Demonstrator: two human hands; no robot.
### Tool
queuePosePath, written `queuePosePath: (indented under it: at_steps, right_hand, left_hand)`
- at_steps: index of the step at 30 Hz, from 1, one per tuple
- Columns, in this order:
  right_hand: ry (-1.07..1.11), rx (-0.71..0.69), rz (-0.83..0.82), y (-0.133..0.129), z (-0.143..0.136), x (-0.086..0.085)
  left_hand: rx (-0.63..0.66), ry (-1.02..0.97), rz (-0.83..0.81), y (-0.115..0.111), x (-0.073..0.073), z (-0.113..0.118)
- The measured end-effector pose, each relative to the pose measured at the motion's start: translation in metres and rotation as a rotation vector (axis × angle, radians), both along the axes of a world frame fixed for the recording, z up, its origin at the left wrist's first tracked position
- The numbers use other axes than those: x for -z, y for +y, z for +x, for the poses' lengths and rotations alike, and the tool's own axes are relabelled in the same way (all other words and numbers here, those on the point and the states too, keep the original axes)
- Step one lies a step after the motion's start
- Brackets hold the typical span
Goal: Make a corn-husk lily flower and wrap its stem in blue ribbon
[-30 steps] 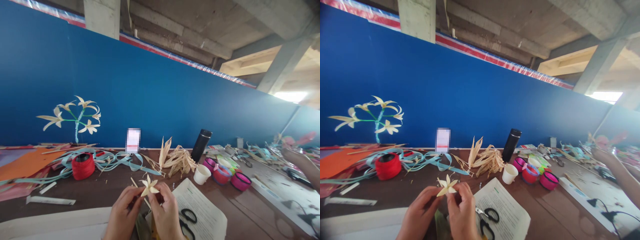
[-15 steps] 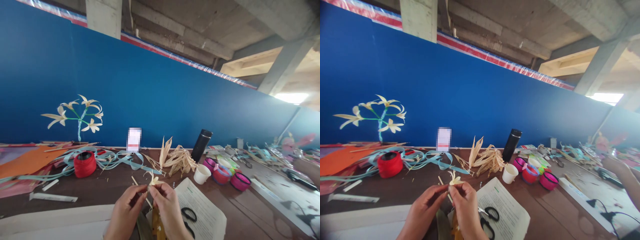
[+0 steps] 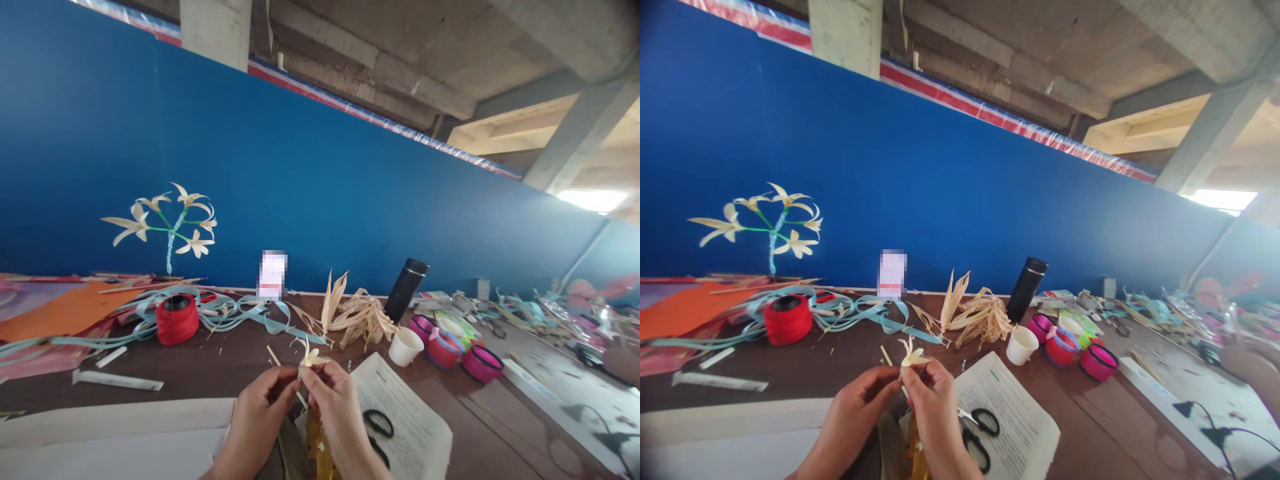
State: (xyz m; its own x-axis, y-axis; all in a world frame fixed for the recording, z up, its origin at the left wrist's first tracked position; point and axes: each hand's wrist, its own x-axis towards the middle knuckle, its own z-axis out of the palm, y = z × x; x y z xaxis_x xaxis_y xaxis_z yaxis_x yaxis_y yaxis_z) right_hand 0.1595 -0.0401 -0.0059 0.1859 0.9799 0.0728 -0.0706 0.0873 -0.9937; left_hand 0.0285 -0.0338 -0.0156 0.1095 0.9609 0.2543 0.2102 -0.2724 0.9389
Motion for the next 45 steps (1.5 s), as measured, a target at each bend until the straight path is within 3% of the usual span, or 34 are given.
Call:
queuePosePath:
  at_steps: [17, 30, 45]
  right_hand:
    - [-0.051, -0.036, 0.030, -0.0018, 0.0028, 0.0006]
    - [0.335, -0.167, -0.048, -0.0002, 0.0014, 0.0036]
    - [0.231, -0.127, -0.028, 0.0014, 0.0026, 0.0068]
  left_hand:
    - [-0.030, -0.026, -0.026, -0.0034, -0.0067, 0.0009]
    - [-0.002, -0.107, -0.153, -0.0039, -0.0039, 0.0017]
    - [0.007, -0.090, -0.148, -0.0047, -0.0027, 0.0028]
